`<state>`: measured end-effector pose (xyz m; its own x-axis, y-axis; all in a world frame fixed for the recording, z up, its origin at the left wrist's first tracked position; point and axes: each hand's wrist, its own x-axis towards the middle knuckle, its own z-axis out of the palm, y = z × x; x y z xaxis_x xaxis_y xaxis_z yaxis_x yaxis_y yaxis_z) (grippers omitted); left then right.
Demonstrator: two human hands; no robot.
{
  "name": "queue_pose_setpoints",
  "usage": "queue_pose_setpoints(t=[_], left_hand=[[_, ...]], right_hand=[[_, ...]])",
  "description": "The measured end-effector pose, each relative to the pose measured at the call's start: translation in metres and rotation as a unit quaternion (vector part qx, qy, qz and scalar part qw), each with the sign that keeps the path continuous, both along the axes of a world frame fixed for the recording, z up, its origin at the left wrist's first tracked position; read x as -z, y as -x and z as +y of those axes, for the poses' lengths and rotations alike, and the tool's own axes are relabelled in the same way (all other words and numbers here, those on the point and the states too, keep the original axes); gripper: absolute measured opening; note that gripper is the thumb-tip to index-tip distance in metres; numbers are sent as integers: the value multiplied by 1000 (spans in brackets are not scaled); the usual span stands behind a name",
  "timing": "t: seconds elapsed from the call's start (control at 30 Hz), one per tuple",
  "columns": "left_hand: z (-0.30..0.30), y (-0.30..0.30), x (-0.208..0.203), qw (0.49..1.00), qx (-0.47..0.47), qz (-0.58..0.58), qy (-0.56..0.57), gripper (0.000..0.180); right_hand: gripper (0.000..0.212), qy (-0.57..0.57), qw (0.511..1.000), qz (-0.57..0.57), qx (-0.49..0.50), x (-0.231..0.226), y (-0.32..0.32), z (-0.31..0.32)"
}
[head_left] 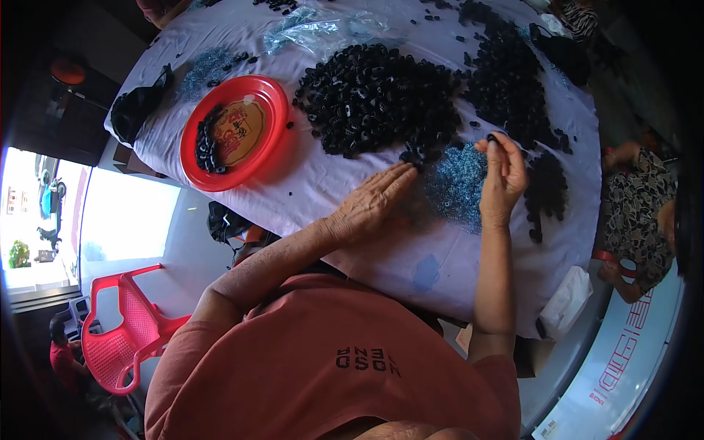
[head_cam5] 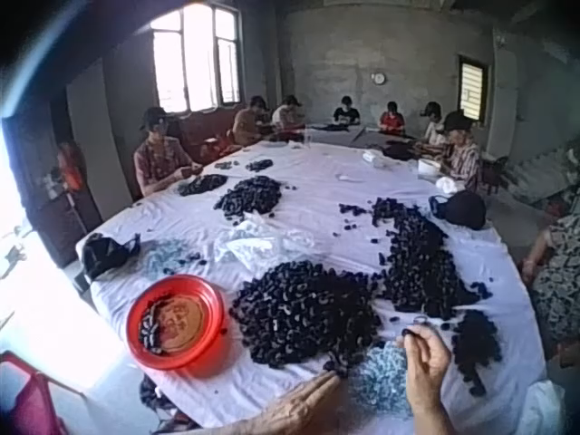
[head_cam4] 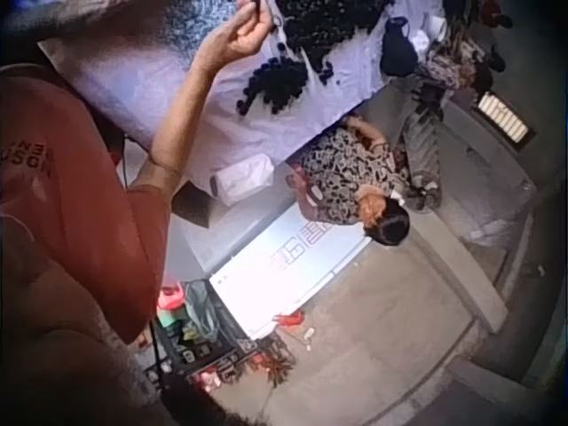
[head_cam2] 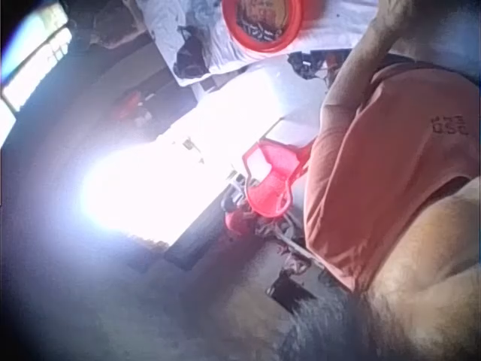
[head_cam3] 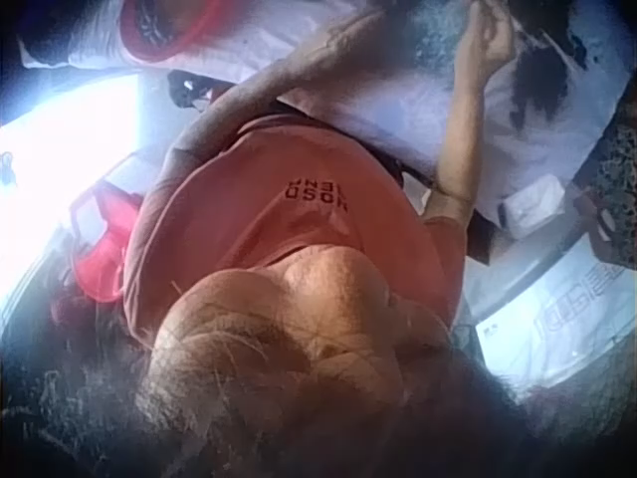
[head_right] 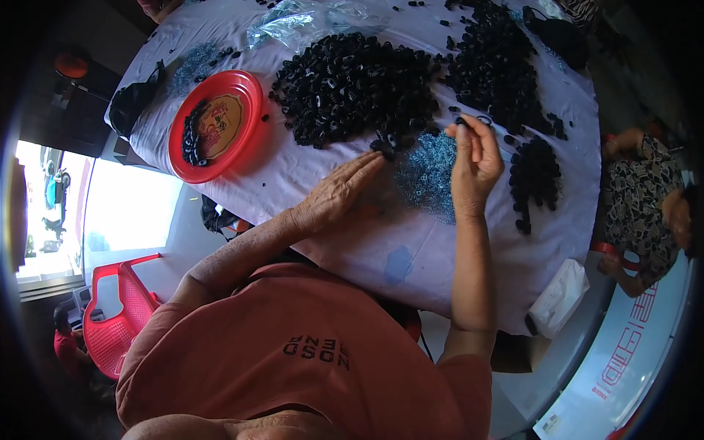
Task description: The person passes a tray filled with plastic components to another person, then picks up black plastic pieces and small fasteners from the table and assembles them together by hand.
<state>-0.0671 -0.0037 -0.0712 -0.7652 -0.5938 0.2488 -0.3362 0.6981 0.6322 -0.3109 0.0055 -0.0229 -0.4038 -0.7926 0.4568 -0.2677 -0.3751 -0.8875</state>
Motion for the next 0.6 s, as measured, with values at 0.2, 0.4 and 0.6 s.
queue_pose_setpoints(t=[0.2,0.4,0.6], left_hand=[[6,-30,-23,989,-139,51,23,67],[14,-57,-19,982,-180,61,16,48],[23,-33,-21,988,-89,108,-68,47]], right_hand=[[15,-24,986,12,-165,4,-44,7],[15,-68,967,93,-227,24,-43,13],[15,-68,973,-99,-198,22,-40,10]])
